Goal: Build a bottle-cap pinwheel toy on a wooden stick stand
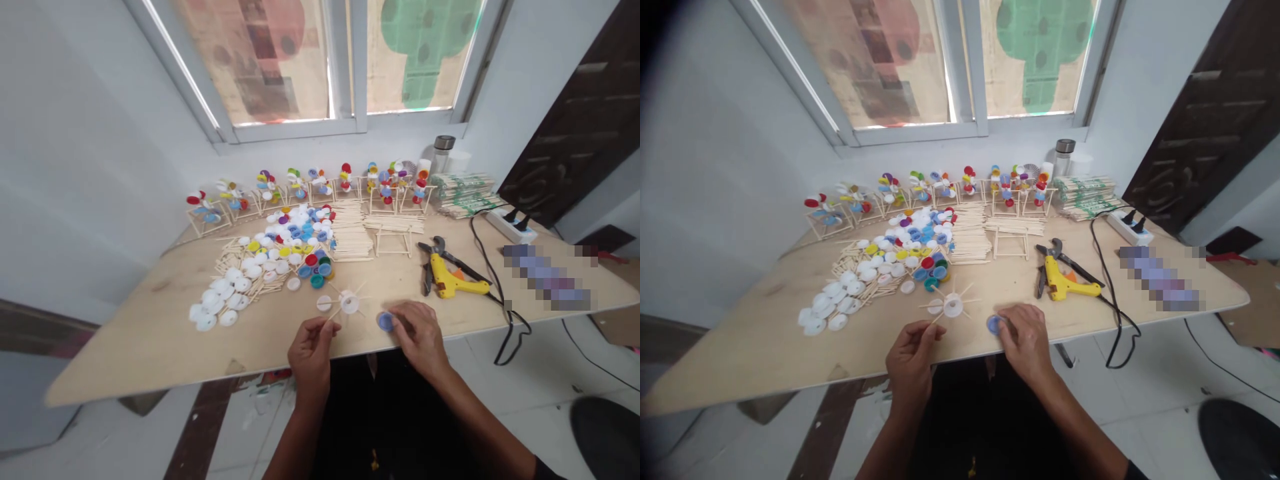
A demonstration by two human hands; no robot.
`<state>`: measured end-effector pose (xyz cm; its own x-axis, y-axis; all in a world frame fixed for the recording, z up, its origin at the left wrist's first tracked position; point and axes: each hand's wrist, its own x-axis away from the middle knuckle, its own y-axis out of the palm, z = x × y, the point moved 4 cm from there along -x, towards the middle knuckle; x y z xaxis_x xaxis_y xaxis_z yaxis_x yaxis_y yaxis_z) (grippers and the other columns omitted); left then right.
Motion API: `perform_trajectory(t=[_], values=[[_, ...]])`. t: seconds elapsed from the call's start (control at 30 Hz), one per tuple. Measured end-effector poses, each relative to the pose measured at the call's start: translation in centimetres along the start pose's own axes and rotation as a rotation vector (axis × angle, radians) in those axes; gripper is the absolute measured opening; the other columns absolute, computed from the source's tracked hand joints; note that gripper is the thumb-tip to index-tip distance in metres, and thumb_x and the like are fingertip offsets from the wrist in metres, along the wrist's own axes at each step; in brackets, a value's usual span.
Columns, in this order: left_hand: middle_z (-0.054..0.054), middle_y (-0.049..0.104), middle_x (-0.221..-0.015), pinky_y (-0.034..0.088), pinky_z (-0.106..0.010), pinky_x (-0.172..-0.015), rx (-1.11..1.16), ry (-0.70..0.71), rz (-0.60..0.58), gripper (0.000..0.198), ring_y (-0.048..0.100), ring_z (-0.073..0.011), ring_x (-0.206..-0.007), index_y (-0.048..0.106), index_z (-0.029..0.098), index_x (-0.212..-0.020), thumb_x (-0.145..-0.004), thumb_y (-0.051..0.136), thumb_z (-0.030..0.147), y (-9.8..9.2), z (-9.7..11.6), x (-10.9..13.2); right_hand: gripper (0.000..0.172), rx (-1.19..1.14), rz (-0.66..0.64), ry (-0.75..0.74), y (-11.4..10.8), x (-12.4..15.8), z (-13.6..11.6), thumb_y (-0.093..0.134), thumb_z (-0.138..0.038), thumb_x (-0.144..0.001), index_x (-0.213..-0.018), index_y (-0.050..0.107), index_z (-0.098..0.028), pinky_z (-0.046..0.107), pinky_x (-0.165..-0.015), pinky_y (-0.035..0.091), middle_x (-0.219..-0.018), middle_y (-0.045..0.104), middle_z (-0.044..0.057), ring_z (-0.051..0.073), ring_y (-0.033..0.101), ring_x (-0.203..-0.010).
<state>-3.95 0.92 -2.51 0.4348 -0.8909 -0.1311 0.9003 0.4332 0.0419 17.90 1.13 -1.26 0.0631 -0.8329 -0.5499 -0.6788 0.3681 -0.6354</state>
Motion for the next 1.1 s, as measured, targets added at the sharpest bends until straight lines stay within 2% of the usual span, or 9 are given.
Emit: perform_trajectory(t=[0.23, 0.4, 0.63, 0.73, 0.87, 1.1], values=[[-0.001, 0.067, -0.065, 0.052, -0.027, -0.066, 0.017, -0.054, 0.019, 0.019, 0.064, -0.0151, -0.064, 0.064, 0.017, -0.078, -0.072, 0.07, 0.035, -0.2, 0.5, 0.1, 0.016, -0.198, -0.068, 0.121, -0.5, -1.4, -1.3, 0.054, -0.029, -0.089, -0.099, 0.065, -0.025, 0.043, -0.091, 0.044, -0.097, 0.071, 0.005, 0.023, 0.064, -0.097], [0.0, 0.067, -0.065, 0.051, -0.027, -0.066, 0.04, -0.097, 0.009, 0.021, 0.063, -0.015, -0.064, 0.063, 0.018, -0.076, -0.071, 0.071, 0.037, -0.2, 0.6, 0.3, 0.018, -0.332, -0.134, 0.156, 0.1, -2.9, -2.9, 0.055, -0.03, -0.088, -0.102, 0.064, -0.025, 0.042, -0.093, 0.045, -0.102, 0.07, 0.006, 0.024, 0.062, -0.102], [0.001, 0.064, -0.061, 0.046, -0.024, -0.068, 0.207, -0.231, 0.017, 0.023, 0.058, -0.0119, -0.063, 0.062, 0.018, -0.074, -0.069, 0.075, 0.036, 0.3, 0.8, 0.9, 0.04, -0.534, -0.137, 0.386, 1.6, -3.5, -3.2, 0.06, -0.035, -0.084, -0.122, 0.051, -0.023, 0.042, -0.096, 0.045, -0.114, 0.067, 0.008, 0.023, 0.06, -0.11], [0.002, 0.063, -0.06, 0.045, -0.024, -0.068, 0.28, -0.308, 0.002, 0.026, 0.057, -0.0111, -0.062, 0.061, 0.017, -0.073, -0.068, 0.076, 0.037, 0.6, 1.1, 0.9, 0.036, -0.51, -0.156, 0.343, 1.5, -4.0, -3.4, 0.062, -0.035, -0.083, -0.117, 0.056, -0.023, 0.043, -0.098, 0.042, -0.117, 0.065, 0.009, 0.024, 0.057, -0.113], [0.002, 0.061, -0.059, 0.045, -0.025, -0.067, 0.306, -0.364, -0.021, 0.027, 0.056, -0.0116, -0.062, 0.06, 0.017, -0.072, -0.067, 0.077, 0.039, 0.8, 1.6, 1.0, 0.022, -0.461, -0.25, 0.225, 1.3, -5.0, -3.9, 0.063, -0.035, -0.083, -0.103, 0.065, -0.025, 0.044, -0.097, 0.042, -0.111, 0.067, 0.007, 0.025, 0.057, -0.11], [0.002, 0.061, -0.059, 0.045, -0.025, -0.068, 0.246, -0.358, -0.034, 0.025, 0.055, -0.012, -0.063, 0.061, 0.018, -0.071, -0.069, 0.075, 0.038, 1.0, 1.8, 1.2, 0.017, -0.461, -0.265, 0.255, 1.1, -5.9, -4.1, 0.063, -0.035, -0.081, -0.093, 0.065, -0.024, 0.041, -0.093, 0.043, -0.099, 0.069, 0.005, 0.023, 0.061, -0.101]])
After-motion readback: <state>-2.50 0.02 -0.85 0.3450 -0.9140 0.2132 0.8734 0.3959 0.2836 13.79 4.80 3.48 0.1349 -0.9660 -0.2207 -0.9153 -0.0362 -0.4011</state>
